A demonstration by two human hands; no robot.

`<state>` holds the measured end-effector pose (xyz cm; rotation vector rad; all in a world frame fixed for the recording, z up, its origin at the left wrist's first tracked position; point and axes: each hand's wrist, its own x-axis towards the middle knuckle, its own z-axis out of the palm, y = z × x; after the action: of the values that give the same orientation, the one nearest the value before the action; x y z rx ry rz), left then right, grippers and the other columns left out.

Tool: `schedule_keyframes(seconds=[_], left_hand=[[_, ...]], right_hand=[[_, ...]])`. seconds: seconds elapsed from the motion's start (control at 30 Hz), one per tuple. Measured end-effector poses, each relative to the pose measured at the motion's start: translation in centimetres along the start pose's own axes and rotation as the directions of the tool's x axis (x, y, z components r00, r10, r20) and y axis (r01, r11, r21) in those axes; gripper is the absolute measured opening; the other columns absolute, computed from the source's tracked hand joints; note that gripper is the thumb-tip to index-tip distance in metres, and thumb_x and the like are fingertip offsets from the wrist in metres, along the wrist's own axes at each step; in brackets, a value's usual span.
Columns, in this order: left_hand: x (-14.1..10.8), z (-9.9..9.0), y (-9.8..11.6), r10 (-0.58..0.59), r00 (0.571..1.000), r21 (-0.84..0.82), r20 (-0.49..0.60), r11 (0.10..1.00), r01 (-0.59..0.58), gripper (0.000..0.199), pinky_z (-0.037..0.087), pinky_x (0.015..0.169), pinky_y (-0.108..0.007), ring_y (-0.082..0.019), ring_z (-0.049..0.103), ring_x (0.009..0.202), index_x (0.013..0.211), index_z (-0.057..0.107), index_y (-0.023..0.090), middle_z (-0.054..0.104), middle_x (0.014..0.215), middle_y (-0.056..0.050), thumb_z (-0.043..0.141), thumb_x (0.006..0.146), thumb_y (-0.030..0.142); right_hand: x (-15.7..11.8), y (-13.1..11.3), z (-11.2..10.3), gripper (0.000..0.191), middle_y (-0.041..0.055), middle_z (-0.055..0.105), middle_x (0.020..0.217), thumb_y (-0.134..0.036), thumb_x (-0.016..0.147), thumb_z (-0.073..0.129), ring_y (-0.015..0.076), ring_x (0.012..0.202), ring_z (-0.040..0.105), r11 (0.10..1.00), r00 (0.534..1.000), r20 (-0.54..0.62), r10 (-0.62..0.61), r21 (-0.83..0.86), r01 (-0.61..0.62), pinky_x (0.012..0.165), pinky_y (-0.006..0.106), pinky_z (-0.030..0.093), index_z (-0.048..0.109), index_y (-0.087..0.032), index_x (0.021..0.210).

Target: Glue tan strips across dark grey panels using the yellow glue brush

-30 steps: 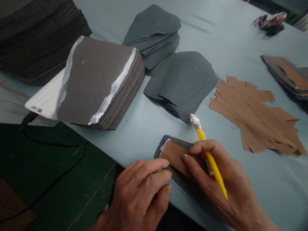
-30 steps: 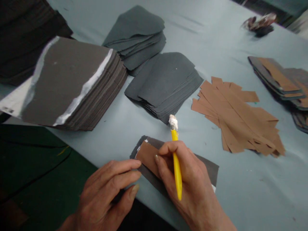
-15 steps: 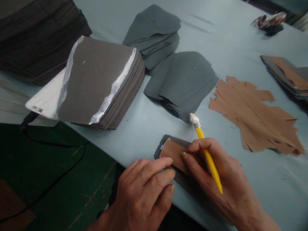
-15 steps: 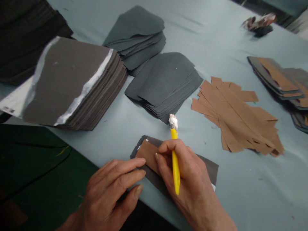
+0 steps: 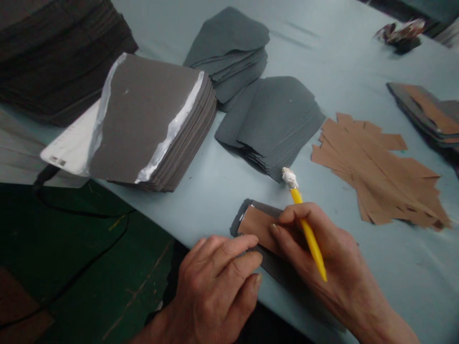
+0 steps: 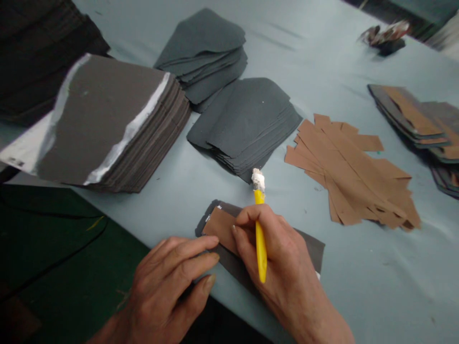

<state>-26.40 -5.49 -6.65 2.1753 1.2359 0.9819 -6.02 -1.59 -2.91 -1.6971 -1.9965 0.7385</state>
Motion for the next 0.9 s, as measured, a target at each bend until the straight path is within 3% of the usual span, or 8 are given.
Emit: schedule_keyframes(seconds=[0.17, 0.43, 0.67, 0.9], left_hand=[[0.3, -0.1, -0.1, 0.001, 1.000, 0.020, -0.009, 1.000, -0.001, 0.020, 0.058, 0.082, -0.038, -0.021, 0.075, 0.094, 0.117, 0.067, 0.021, 0.079, 0.123, -0.005, 0.060, 0.099, 0.015], [0.7, 0.1, -0.1, 0.017, 1.000, 0.102, 0.008, 0.995, -0.017, 0.026, 0.058, 0.097, -0.038, -0.022, 0.075, 0.112, 0.128, 0.064, 0.017, 0.075, 0.136, -0.008, 0.057, 0.103, 0.018], [1.5, 0.1, -0.7, -0.040, 0.994, 0.037, -0.097, 0.998, 0.044, 0.019, 0.057, 0.089, -0.027, -0.015, 0.072, 0.095, 0.119, 0.067, 0.015, 0.074, 0.105, -0.005, 0.061, 0.101, 0.011], [2.2, -0.2, -1.3, -0.081, 0.992, 0.097, -0.101, 0.991, 0.090, 0.017, 0.057, 0.087, -0.028, -0.015, 0.071, 0.094, 0.119, 0.066, 0.016, 0.073, 0.102, -0.004, 0.061, 0.103, 0.015]], right_hand=[[-0.1, 0.0, 0.0, 0.008, -0.0100, 0.058, 0.070, -0.023, 0.100, 0.059, 0.0085, 0.044, 0.043, 0.999, 0.999, -0.008, -0.036, -0.008, 0.036, 0.053, 0.023, 0.043, 0.055, -0.029, 0.098], [-0.1, 0.0, 0.1, 0.010, -0.0094, 0.063, 0.078, -0.021, 0.101, 0.058, 0.0078, 0.049, 0.048, 0.997, 0.997, 0.001, -0.072, -0.012, 0.072, 0.057, 0.021, 0.046, 0.053, -0.030, 0.100], [-0.2, 0.1, -0.1, 0.009, -0.0079, 0.064, 0.080, -0.022, 0.102, 0.058, 0.0087, 0.056, 0.054, 0.997, 0.997, 0.006, -0.072, -0.028, 0.072, 0.057, 0.021, 0.044, 0.053, -0.029, 0.101], [-0.2, 0.1, 0.1, 0.010, -0.0078, 0.063, 0.078, -0.021, 0.102, 0.058, 0.0088, 0.052, 0.048, 0.996, 0.997, 0.015, -0.073, -0.046, 0.074, 0.056, 0.022, 0.041, 0.052, -0.029, 0.102]])
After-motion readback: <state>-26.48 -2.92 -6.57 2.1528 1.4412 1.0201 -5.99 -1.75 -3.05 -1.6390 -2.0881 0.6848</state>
